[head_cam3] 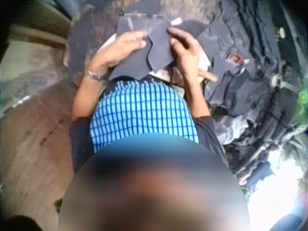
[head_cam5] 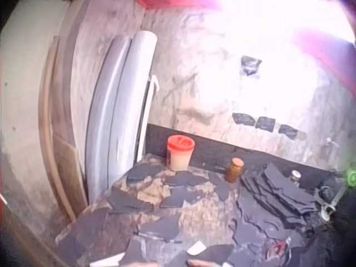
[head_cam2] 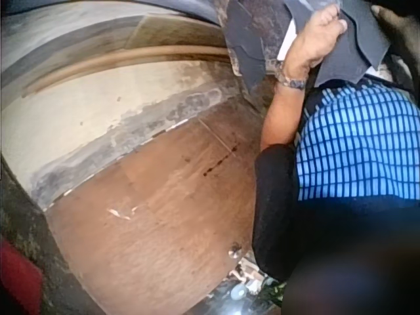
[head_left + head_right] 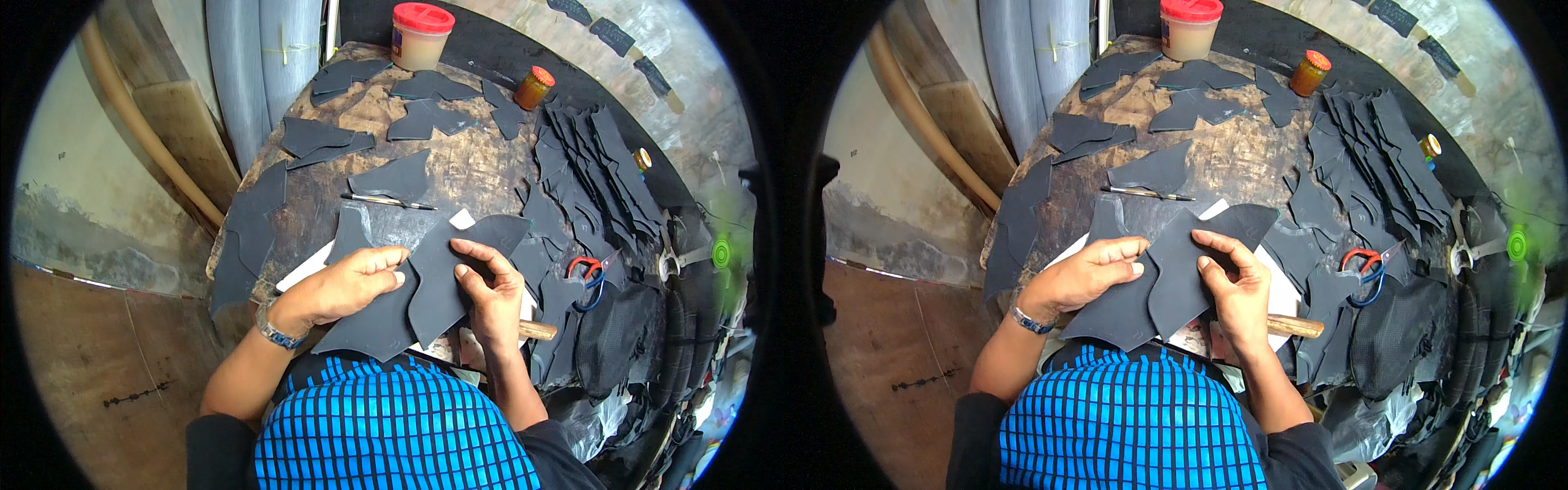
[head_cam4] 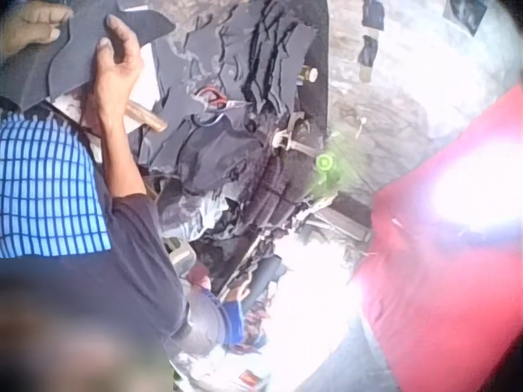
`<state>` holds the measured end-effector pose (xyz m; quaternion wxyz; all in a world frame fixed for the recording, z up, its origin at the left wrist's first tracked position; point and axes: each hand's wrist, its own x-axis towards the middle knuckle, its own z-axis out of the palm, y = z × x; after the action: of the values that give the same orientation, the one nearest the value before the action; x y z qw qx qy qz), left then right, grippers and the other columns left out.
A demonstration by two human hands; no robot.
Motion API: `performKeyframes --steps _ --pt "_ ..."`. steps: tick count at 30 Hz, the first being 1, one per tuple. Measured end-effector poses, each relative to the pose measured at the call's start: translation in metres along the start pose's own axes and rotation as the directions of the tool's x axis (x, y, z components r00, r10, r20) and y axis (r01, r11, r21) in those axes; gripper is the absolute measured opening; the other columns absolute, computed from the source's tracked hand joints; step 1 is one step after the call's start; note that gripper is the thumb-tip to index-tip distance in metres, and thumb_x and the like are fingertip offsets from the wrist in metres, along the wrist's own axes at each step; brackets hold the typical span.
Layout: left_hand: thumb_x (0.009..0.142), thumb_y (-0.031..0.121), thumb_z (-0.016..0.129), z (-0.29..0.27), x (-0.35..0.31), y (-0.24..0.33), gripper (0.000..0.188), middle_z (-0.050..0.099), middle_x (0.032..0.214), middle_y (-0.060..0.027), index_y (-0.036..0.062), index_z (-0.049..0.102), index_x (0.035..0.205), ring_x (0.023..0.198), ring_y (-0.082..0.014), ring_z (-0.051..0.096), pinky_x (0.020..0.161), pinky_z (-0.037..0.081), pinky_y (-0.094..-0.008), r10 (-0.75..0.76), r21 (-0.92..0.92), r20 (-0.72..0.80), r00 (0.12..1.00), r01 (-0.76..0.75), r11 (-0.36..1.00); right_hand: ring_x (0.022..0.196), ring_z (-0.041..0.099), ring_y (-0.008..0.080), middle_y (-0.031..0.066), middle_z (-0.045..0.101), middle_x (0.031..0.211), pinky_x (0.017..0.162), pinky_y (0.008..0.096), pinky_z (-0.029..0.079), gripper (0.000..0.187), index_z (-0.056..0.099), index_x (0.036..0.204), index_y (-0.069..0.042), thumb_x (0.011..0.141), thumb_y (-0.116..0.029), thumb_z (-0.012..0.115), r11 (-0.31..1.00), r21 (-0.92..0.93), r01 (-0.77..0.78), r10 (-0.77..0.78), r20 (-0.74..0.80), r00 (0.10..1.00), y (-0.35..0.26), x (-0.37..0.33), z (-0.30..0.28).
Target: The person repeatedly picks up two black rubber pieces, aligns them, and taps them together with a hammer on a white board. The person then places the assembled pieces on the table and repeats the process with additional pairs.
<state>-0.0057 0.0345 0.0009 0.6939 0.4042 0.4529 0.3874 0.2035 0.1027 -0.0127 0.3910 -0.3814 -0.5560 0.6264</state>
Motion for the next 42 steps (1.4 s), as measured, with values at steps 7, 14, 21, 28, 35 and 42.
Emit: performKeyframes --steps 7,14,21,28,35,42 --pt "0.103 0.023 0.050 0.006 0.007 -0.009 0.028 0.059 0.091 0.0009 -0.0039 0.056 0.105 0.085 -0.0045 0.052 0.076 0.048 -0.0235 0.135 0.048 -0.047 0.990 -0.132 0.990 0.094 0.063 0.0099 0.0062 0.068 0.110 0.081 0.0231 0.052 0.028 0.067 0.116 -0.001 0.088 0.005 0.060 1.000 -0.015 -0.024 0.024 0.001 1.000 -0.003 0.000 0.002" --pt "0.094 0.008 0.063 0.001 0.009 -0.012 0.023 0.064 0.102 -0.0047 -0.0049 0.056 0.112 0.095 -0.0076 0.058 0.081 0.051 -0.0231 0.056 -0.023 -0.025 0.998 -0.057 0.998 0.099 0.062 0.0107 0.0058 0.066 0.112 0.086 0.0236 0.050 0.029 0.066 0.117 -0.001 0.090 0.004 0.060 0.995 -0.092 0.044 -0.044 0.001 0.999 -0.002 -0.001 0.006" --pt "0.086 0.002 0.070 0.005 0.013 -0.015 0.033 0.064 0.105 -0.0063 -0.0051 0.055 0.115 0.098 -0.0093 0.059 0.083 0.050 -0.0235 0.074 0.095 -0.088 0.993 -0.065 0.993 0.102 0.061 0.0109 0.0062 0.066 0.113 0.088 0.0231 0.048 0.029 0.066 0.118 -0.001 0.090 0.003 0.059 0.990 -0.120 0.073 -0.074 -0.003 0.997 -0.003 -0.004 0.008" --pt "0.086 0.002 0.070 0.007 0.018 -0.027 0.038 0.061 0.114 -0.0064 -0.0050 0.055 0.120 0.106 -0.0124 0.056 0.093 0.047 -0.0288 0.269 0.183 -0.094 0.958 -0.249 0.951 0.091 0.059 0.0114 0.0061 0.059 0.106 0.084 0.0247 0.048 0.039 0.061 0.126 -0.002 0.088 0.001 0.062 0.786 -0.561 0.261 -0.272 0.066 0.960 -0.009 -0.007 -0.004" --pt "0.087 -0.002 0.065 0.007 0.027 -0.029 0.043 0.061 0.119 -0.0074 -0.0049 0.051 0.127 0.110 -0.0133 0.057 0.097 0.046 -0.0285 0.274 0.082 -0.240 0.931 -0.262 0.962 0.098 0.053 0.0340 0.0161 0.051 0.105 0.084 0.0429 0.044 0.041 0.056 0.105 -0.001 0.082 -0.031 0.073 0.156 -0.925 0.347 0.031 0.355 0.934 -0.033 -0.036 -0.069" --pt "0.086 0.001 0.065 0.030 0.056 -0.043 0.050 0.057 0.128 -0.0127 -0.0084 0.046 0.132 0.119 -0.0177 0.051 0.105 0.037 -0.0311 0.363 -0.005 -0.229 0.903 -0.374 0.927 0.096 0.056 0.0316 0.0138 0.056 0.103 0.078 0.0411 0.046 0.057 0.046 0.135 -0.004 0.088 -0.031 0.065 0.073 -0.895 0.439 0.164 0.445 0.880 -0.034 -0.070 -0.084"
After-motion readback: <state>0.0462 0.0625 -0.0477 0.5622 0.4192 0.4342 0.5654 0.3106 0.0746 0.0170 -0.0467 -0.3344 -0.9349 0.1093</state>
